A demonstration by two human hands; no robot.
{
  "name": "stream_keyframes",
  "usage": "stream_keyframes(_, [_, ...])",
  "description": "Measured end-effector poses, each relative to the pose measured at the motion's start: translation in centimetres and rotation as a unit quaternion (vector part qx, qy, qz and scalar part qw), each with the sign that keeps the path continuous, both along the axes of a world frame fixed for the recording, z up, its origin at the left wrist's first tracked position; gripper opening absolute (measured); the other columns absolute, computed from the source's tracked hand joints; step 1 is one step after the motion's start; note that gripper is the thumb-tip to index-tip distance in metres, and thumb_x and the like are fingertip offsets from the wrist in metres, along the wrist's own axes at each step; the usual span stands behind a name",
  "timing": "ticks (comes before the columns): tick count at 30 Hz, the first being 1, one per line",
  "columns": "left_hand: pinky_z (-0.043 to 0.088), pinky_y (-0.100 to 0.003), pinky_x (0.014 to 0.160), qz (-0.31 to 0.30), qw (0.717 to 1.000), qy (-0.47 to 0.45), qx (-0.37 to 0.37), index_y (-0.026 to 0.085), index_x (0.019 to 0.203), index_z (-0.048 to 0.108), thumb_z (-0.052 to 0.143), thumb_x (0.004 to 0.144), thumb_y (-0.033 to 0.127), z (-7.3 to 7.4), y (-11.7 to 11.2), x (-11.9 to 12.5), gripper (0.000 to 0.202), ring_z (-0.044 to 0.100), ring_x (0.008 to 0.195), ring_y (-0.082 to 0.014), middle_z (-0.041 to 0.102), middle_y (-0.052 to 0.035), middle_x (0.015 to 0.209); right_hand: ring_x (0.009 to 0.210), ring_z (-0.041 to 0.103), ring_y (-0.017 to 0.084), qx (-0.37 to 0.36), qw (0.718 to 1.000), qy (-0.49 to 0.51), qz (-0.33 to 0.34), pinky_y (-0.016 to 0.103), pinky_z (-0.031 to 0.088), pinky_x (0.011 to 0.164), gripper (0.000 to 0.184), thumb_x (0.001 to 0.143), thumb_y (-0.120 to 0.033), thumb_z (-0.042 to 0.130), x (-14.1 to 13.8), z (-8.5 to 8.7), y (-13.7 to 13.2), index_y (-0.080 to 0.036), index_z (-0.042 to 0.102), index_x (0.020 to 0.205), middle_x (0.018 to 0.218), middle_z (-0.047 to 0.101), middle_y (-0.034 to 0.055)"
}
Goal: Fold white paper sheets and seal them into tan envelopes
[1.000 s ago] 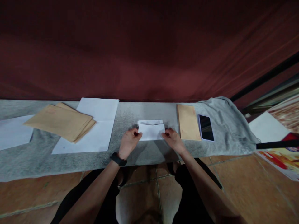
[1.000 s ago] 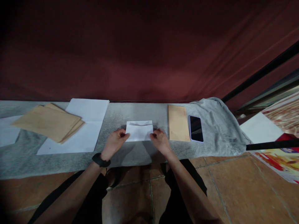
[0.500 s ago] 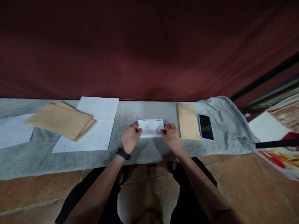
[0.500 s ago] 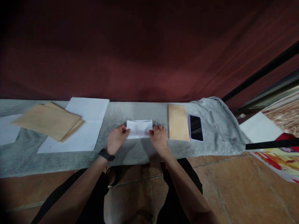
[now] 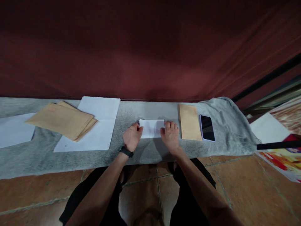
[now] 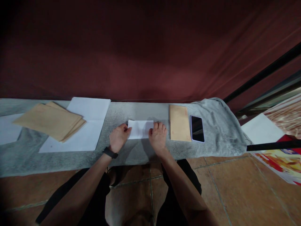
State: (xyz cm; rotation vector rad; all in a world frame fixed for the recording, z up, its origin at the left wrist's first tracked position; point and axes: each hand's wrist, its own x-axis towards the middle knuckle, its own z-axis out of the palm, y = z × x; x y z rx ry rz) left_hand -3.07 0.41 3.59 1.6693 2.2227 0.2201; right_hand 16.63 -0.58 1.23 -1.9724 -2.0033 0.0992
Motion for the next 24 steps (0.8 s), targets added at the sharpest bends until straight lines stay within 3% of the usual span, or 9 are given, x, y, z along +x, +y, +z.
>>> stream_keyframes(5, [0.047,-0.031,0.071,-0.007,1.0,-0.003,0.01,0.024,0.1,0.072,0.052,0.097,0.045,-0.1,0.0,-0.1,0.03,0.074,0.094,-0.028,0.079,-0.0111,0.097,0.142,0.044,0.028,0.01,0.984,0.092,0.149,0.05,0.038,0.116,0.045,0.106,-0.028,0.036,-1.9,-0.7,-0.8,-0.017,0.051,0.147,0.152,0.052,0.0143])
stream_keyframes(9, [0.048,-0.032,0.072,-0.011,1.0,0.005,0.01,0.023,0.103,0.072,0.051,0.098,0.043,0.2,-0.1,0.1,0.03,0.074,0.094,-0.028,0.079,-0.0123,0.1,0.152,0.035,0.024,-0.019,0.975,0.067,0.21,0.046,0.029,0.126,0.051,0.109,-0.034,0.034,-3.3,-1.6,-2.1,-0.013,0.044,0.154,0.164,0.04,0.0126])
stream_keyframes(13, [0.049,-0.033,0.073,-0.012,1.0,0.011,0.002,0.022,0.106,0.071,0.05,0.099,0.042,0.5,-0.1,0.3,0.03,0.074,0.095,-0.0289,0.078,-0.0129,0.101,0.156,0.029,0.025,-0.033,0.981,0.03,0.19,0.046,0.021,0.129,0.055,0.11,-0.039,0.032,-3.7,-2.0,-2.7,-0.013,0.039,0.158,0.169,0.031,0.0116])
stream_keyframes(24, [0.051,-0.035,0.078,-0.022,0.998,0.05,0.01,0.019,0.118,0.063,0.047,0.101,0.041,0.6,-0.5,0.6,0.032,0.074,0.094,-0.0301,0.076,-0.0139,0.098,0.156,0.027,0.028,-0.021,0.991,0.019,0.131,0.051,0.023,0.127,0.055,0.109,-0.033,0.034,-4.4,-2.3,-2.8,-0.013,0.033,0.161,0.169,0.025,0.0146])
